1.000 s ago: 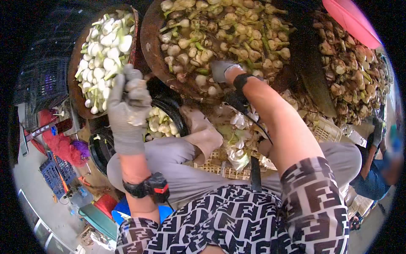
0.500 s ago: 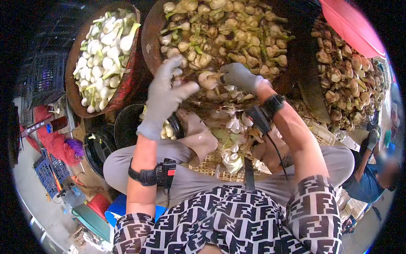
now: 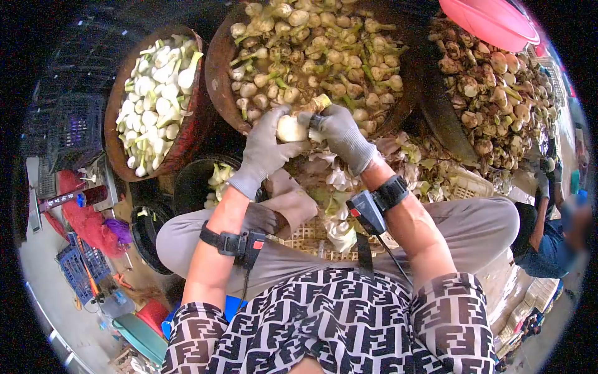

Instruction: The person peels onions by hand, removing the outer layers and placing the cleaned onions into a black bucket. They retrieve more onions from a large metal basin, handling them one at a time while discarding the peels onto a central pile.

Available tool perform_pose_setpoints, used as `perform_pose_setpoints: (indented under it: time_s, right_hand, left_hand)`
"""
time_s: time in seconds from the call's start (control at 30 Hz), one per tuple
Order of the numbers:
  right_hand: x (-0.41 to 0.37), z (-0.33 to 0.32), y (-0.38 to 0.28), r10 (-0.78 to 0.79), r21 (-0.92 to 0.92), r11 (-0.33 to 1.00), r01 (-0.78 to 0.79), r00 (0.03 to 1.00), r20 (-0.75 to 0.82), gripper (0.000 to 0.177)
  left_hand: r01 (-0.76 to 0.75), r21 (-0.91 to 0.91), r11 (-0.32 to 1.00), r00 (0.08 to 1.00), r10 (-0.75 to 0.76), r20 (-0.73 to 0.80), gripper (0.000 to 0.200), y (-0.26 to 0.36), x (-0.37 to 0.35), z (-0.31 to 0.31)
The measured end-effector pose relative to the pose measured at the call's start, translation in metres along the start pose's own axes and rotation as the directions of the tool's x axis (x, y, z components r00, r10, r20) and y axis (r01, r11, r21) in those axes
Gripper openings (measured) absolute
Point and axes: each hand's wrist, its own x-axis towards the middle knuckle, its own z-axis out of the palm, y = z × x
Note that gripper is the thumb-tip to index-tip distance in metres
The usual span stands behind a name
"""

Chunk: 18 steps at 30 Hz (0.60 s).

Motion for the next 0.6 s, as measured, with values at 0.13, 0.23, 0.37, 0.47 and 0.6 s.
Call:
perform_pose_setpoints:
  time_s: [0.13,0.23,0.37,0.47,0.6]
  right_hand:
    - [-0.015,-0.003,-0.019,-0.007,0.112,0.994,-0.001,0.997,0.074,0.019]
    - [-0.014,-0.002,-0.012,-0.166,0.104,0.983,0.152,0.977,0.134,0.021]
    - [-0.017,0.002,-0.021,0.101,0.139,0.984,-0.108,0.993,0.054,0.02]
    - [-0.008,0.002,0.002,-0.264,0.007,0.964,0.264,0.962,0.075,0.02]
    - [-0.022,0.009,-0.028,0.066,0.26,0.962,-0.087,0.994,0.088,0.02]
  left_hand:
    - [-0.017,-0.058,0.998,1.0,0.018,0.018,0.074,-0.002,0.0,-0.001]
    - [-0.055,-0.048,0.997,0.998,0.056,0.021,0.074,-0.002,0.001,-0.005]
    - [-0.044,-0.057,0.997,0.999,0.044,0.004,0.075,-0.009,0.001,-0.006]
    - [-0.026,-0.104,0.994,0.999,0.028,0.023,0.076,-0.009,0.0,-0.008]
    - [-0.069,-0.026,0.997,0.998,0.069,-0.008,0.076,-0.006,0.0,-0.008]
